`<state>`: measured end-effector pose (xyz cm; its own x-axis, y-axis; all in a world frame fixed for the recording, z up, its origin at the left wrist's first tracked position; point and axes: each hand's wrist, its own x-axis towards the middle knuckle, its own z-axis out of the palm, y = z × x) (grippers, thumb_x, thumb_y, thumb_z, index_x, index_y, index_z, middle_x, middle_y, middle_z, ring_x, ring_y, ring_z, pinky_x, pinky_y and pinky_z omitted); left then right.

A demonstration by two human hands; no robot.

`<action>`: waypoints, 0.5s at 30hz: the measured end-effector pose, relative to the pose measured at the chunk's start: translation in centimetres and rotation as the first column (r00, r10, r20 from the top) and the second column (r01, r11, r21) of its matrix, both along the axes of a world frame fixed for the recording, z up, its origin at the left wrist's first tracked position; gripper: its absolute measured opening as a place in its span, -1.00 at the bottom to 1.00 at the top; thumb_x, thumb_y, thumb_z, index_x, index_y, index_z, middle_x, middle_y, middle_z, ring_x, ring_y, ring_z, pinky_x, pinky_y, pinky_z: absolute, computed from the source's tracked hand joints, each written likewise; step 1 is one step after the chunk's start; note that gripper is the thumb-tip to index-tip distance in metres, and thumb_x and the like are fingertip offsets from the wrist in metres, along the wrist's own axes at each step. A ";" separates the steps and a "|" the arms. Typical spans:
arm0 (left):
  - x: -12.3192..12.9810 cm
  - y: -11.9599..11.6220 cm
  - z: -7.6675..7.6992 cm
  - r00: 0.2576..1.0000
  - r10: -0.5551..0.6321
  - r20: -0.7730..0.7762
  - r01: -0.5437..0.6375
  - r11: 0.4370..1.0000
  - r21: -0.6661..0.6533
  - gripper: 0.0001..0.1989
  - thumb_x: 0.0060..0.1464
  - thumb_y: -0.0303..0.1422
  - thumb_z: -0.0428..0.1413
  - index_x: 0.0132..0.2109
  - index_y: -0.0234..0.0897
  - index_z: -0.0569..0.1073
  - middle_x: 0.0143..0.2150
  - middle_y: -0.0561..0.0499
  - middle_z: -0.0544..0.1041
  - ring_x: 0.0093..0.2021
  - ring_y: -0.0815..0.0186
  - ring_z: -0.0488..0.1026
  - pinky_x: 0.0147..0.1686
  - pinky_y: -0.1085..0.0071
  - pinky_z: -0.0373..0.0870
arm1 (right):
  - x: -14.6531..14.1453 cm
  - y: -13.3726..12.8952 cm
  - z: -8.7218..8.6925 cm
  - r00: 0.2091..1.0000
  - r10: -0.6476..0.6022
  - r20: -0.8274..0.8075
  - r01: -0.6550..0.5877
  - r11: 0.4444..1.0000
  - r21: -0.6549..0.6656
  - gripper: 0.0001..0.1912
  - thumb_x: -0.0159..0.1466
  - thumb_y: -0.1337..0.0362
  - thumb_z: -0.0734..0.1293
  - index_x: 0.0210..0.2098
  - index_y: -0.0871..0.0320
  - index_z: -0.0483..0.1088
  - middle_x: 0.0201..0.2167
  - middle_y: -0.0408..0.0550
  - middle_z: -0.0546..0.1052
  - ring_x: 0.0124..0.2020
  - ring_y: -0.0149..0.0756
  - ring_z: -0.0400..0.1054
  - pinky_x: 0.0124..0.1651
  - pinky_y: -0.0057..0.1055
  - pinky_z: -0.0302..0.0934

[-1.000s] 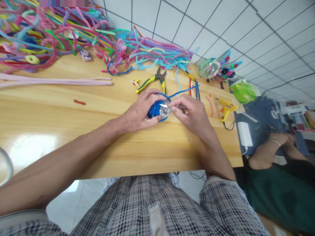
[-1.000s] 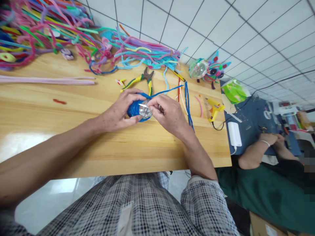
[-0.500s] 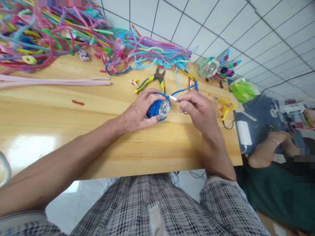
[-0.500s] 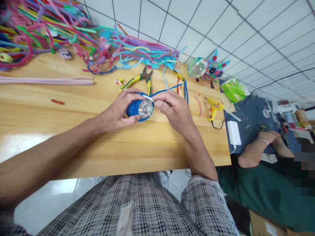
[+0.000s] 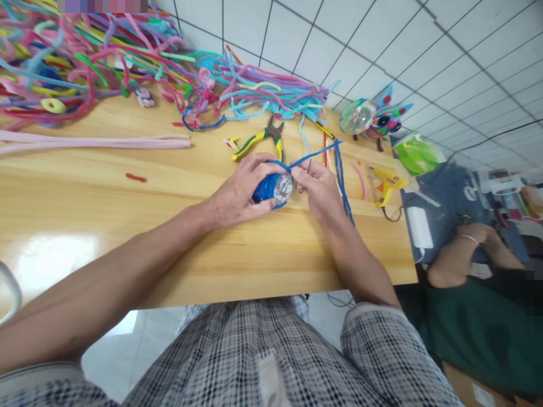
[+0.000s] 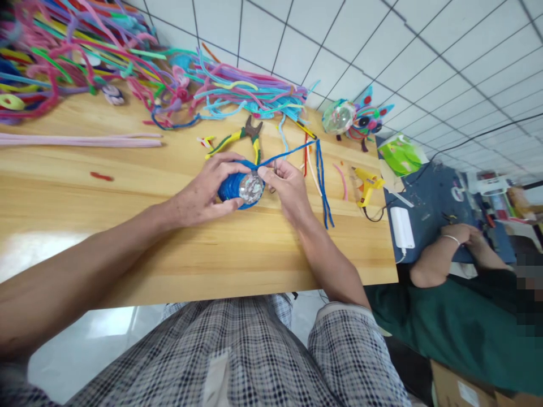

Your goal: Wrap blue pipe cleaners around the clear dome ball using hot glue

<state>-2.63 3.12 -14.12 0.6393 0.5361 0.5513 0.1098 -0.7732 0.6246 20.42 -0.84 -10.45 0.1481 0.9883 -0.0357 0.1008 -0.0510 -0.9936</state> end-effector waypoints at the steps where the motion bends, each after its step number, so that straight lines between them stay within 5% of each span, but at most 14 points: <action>1: 0.0 0.0 0.0 1.000 -0.002 0.001 0.002 1.000 0.005 -0.45 0.38 -0.21 0.23 0.42 -0.17 0.37 0.41 -0.27 0.42 0.47 -0.11 0.37 0.52 -0.17 0.34 | -0.2 0.1 -0.1 1.000 -0.009 -0.014 0.009 1.000 0.002 -0.43 0.04 -0.25 0.70 -0.34 0.05 0.55 -0.50 -0.26 0.44 -0.48 -0.43 0.20 -0.40 -0.41 0.13; 15: -0.1 0.2 0.1 1.000 -0.018 -0.021 0.017 1.000 -0.026 -0.44 0.38 -0.13 0.24 0.42 -0.13 0.38 0.44 -0.24 0.43 0.51 -0.19 0.33 0.51 -0.30 0.34 | -1.0 0.4 -1.2 0.996 -0.088 0.009 0.087 0.993 0.077 -0.45 0.11 -0.23 0.67 -0.41 0.06 0.48 -0.51 -0.27 0.47 -0.48 -0.44 0.28 -0.38 -0.42 0.21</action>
